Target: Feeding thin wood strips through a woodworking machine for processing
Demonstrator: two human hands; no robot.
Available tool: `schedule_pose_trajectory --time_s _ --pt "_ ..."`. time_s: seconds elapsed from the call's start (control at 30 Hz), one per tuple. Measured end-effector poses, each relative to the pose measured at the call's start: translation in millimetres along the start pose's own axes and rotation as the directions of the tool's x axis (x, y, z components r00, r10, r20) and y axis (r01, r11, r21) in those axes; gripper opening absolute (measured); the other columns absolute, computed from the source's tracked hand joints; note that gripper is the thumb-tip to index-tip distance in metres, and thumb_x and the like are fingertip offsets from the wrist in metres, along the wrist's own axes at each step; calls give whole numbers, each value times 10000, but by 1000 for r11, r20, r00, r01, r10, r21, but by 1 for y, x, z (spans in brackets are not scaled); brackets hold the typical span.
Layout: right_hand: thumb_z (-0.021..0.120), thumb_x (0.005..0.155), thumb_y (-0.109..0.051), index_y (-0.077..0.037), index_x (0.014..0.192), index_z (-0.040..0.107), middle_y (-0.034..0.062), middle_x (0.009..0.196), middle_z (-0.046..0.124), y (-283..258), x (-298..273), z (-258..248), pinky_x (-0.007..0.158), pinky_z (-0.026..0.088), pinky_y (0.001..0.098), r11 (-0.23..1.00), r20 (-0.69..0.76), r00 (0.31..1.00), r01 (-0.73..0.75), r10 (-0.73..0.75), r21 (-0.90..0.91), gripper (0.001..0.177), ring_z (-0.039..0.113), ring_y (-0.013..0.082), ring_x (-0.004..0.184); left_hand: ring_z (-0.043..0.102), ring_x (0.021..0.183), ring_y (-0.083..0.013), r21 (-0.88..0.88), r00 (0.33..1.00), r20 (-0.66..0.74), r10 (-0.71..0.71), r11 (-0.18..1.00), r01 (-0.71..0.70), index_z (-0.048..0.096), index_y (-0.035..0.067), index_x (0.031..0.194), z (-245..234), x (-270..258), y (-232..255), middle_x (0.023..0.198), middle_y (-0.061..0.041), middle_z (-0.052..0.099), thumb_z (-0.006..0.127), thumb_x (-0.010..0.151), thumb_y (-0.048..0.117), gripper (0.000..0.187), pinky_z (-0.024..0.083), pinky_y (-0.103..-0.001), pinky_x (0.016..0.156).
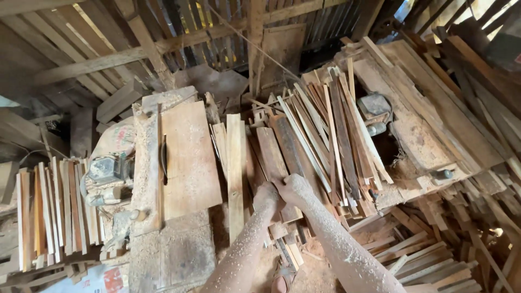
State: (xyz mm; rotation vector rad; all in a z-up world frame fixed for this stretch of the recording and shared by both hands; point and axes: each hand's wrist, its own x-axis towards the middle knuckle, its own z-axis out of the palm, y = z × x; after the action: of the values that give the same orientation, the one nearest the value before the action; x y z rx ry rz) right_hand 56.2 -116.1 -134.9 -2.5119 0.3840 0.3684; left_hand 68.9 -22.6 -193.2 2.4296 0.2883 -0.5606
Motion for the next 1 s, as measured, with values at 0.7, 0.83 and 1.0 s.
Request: schedule_pose_trajectory --time_s 0.7,0.83,1.0 --pt "737 799 -593 -220 1060 765 41 1025 766 51 29 15 941 595 421 987 -276 948 -143 160 79 456 722 277 1078 693 1074 -485 -106 972 -78 -221 971 212 429 42 1159 -25 -51 41 1171 -252 617 429 835 264 392 586 -563 901" --pt "693 852 -591 -217 1163 747 78 1096 772 23 -3 4 951 577 455 980 -225 968 -74 115 182 490 712 299 1106 680 962 -469 -245 884 -436 -170 967 66 408 -14 1133 -18 -63 29 1172 -254 483 720 569 -22 644 602 -466 898" --pt "438 997 -44 -64 1270 700 226 1170 739 -3 -39 21 1130 376 542 886 -225 931 347 -287 307 379 618 454 1204 468 1266 -478 83 864 -482 145 989 -120 304 -13 1509 -99 -120 35 1339 -228 402 781 600 -128 1033 492 -473 1053"
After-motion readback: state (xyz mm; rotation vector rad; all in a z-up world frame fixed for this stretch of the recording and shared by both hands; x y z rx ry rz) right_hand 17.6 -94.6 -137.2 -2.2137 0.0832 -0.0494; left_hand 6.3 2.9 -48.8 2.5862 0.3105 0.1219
